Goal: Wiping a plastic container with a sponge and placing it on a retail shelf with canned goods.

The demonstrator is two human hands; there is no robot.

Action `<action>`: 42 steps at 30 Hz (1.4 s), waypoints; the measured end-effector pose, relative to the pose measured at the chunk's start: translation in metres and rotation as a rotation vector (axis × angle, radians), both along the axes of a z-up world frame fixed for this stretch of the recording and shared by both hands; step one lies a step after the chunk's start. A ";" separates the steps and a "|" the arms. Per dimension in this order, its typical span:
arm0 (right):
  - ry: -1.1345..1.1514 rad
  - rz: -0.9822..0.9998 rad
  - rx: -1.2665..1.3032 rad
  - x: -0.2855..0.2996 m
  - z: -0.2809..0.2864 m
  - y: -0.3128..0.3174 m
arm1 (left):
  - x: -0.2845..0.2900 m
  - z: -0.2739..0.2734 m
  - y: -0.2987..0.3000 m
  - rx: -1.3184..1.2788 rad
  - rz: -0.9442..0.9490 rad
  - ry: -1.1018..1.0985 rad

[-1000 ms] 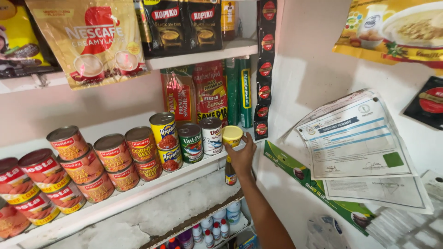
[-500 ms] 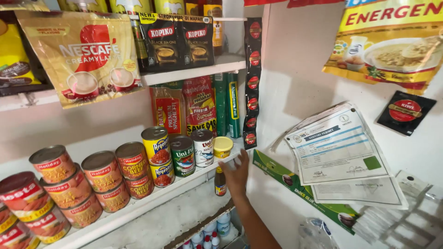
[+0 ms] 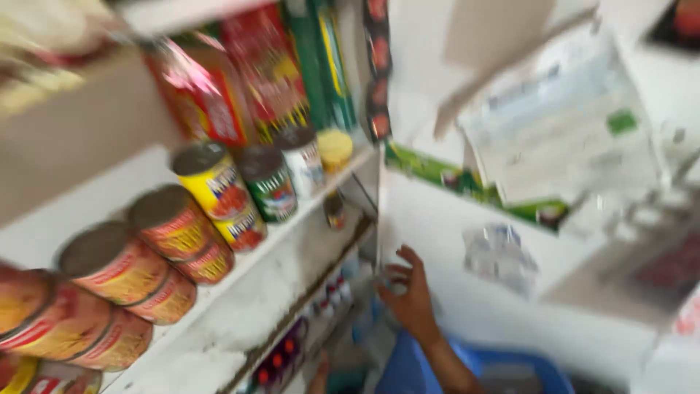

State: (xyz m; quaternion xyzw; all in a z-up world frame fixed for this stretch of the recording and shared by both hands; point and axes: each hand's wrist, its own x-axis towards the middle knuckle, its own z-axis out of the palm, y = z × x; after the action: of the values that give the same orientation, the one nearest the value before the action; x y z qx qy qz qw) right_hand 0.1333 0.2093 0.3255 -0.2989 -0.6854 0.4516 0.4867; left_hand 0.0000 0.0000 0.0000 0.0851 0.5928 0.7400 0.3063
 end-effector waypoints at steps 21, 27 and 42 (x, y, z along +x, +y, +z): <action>-0.247 -0.961 -0.378 0.188 -0.048 -0.278 | 0.152 0.281 0.028 -0.398 -1.150 -0.598; -0.198 -1.115 -0.205 0.245 -0.046 -0.293 | 0.228 0.359 -0.002 -0.366 -1.372 -0.391; 0.070 -1.869 -0.250 0.314 -0.122 -0.464 | 0.401 0.355 -0.091 -0.400 -2.032 -0.044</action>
State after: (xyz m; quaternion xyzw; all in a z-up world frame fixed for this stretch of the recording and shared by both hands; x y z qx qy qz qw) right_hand 0.4474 -0.2548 0.2031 -0.7636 -0.0995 -0.0429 0.6365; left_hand 0.4010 -0.0908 0.3551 0.4792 0.3478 0.0221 0.8056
